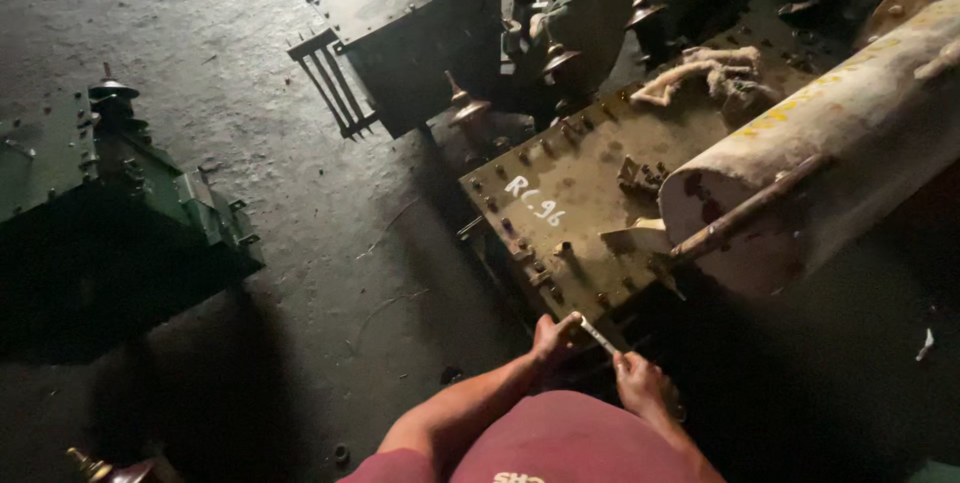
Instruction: The person uses two wrenches to tighten bolts on a large metal plate labeled RC.96. They move around the plate to access different bolts, applying torque with both hands. Another person is visible working nearby on a similar plate.
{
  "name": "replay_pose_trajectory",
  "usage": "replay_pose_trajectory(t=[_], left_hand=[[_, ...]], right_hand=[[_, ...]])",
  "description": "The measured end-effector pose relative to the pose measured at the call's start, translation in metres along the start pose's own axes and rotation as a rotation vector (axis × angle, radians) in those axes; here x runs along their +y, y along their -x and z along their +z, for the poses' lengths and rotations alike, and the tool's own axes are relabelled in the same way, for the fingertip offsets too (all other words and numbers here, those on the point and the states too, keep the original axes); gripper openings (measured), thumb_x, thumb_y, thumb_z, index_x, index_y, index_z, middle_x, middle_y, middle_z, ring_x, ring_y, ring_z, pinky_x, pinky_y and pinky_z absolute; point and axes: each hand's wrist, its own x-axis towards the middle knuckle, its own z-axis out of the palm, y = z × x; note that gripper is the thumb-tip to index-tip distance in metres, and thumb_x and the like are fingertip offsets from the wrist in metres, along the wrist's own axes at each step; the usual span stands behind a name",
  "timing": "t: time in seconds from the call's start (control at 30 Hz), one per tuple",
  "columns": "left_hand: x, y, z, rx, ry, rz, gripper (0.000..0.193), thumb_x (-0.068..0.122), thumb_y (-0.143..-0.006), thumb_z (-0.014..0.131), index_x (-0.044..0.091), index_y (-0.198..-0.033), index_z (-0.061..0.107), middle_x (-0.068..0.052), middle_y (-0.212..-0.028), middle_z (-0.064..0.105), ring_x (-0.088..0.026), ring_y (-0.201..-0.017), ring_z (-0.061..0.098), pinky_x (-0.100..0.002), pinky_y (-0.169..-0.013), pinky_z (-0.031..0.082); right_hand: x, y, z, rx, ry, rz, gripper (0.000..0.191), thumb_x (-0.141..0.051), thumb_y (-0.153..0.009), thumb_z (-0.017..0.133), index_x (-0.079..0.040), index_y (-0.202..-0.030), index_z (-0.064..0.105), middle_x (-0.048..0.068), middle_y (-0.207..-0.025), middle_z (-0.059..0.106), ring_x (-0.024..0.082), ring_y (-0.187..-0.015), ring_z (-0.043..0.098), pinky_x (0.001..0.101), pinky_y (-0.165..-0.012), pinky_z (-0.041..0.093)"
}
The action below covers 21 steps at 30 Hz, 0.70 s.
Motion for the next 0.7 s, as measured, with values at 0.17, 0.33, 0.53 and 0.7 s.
replay_pose_trajectory(t=[0.17, 0.33, 0.53, 0.7], left_hand=[[0.006, -0.006, -0.011, -0.043, 0.037, -0.058, 0.049, 0.028, -0.079, 0.089, 0.004, -0.094, 0.049, -0.006, -0.072, 0.062, -0.014, -0.055, 0.057, -0.030, -0.046, 0.045], [0.001, -0.014, -0.011, 0.011, -0.053, -0.039, 0.059, 0.029, -0.078, 0.091, 0.005, -0.105, 0.044, -0.006, -0.077, 0.064, -0.013, -0.060, 0.059, -0.030, -0.049, 0.049], [0.001, -0.008, -0.005, -0.005, 0.093, -0.031, 0.054, 0.026, -0.078, 0.090, 0.004, -0.098, 0.044, -0.005, -0.074, 0.060, -0.014, -0.058, 0.058, -0.031, -0.047, 0.049], [0.010, -0.006, 0.001, -0.063, 0.216, 0.008, 0.051, 0.024, -0.073, 0.092, 0.007, -0.094, 0.048, -0.004, -0.071, 0.060, -0.013, -0.056, 0.058, -0.030, -0.044, 0.048]], right_hand=[[0.004, -0.023, -0.030, -0.092, 0.144, -0.004, 0.031, -0.051, -0.096, 0.057, -0.025, -0.092, 0.075, 0.011, -0.086, 0.077, 0.041, -0.084, 0.073, 0.0550, -0.069, 0.057], [-0.009, -0.085, -0.076, -0.039, 0.406, -0.515, 0.024, -0.048, -0.090, 0.062, -0.028, -0.085, 0.074, 0.006, -0.080, 0.077, 0.034, -0.073, 0.074, 0.0489, -0.063, 0.058], [-0.058, -0.164, -0.110, -0.432, 0.247, -0.813, 0.028, -0.048, -0.090, 0.067, -0.022, -0.094, 0.077, 0.008, -0.085, 0.077, 0.034, -0.073, 0.073, 0.0447, -0.061, 0.056], [-0.094, -0.170, -0.121, -0.224, 0.272, -1.127, 0.037, -0.050, -0.088, 0.070, -0.015, -0.077, 0.071, 0.012, -0.078, 0.072, 0.037, -0.074, 0.069, 0.0467, -0.065, 0.056]])
